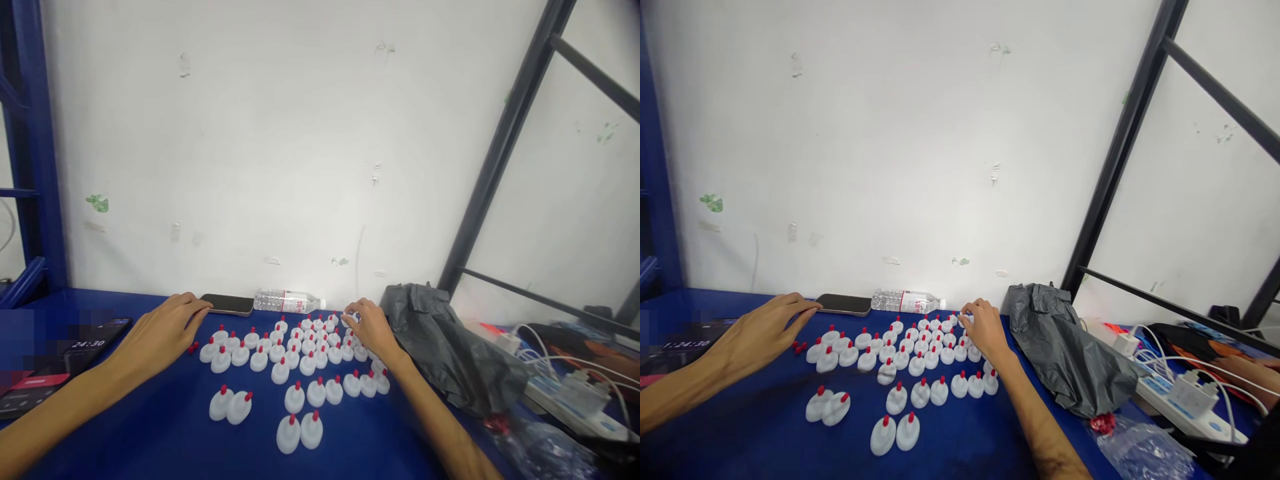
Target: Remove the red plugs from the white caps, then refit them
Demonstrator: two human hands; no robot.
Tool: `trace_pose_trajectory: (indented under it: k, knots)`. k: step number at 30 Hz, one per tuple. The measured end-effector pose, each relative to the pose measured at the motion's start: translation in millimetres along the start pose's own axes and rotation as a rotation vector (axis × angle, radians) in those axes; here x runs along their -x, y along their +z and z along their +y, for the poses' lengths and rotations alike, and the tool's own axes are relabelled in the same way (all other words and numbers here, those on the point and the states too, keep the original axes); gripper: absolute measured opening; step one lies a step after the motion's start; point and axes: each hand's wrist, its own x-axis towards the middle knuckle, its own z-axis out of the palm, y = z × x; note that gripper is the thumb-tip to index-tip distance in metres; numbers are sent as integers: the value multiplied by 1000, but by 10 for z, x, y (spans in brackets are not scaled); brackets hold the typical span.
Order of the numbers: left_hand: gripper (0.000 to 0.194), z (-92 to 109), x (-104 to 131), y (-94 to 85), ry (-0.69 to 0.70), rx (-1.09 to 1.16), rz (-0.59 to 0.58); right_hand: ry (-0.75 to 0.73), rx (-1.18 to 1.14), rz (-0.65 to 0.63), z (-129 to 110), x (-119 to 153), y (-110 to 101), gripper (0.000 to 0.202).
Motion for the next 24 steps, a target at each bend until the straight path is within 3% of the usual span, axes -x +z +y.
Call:
trace_pose_trajectory:
  k: [10, 15, 24]
  knots:
    - [33, -57, -11, -16, -44, -20, -45, 2, 6, -83, -30, 9, -2, 23]
    - [37, -150, -30, 4, 12, -21, -70, -12, 14, -97, -31, 17, 15, 24]
    - [33, -205, -18, 36, -30, -56, -168, -48, -3, -149, -29, 33, 53, 23]
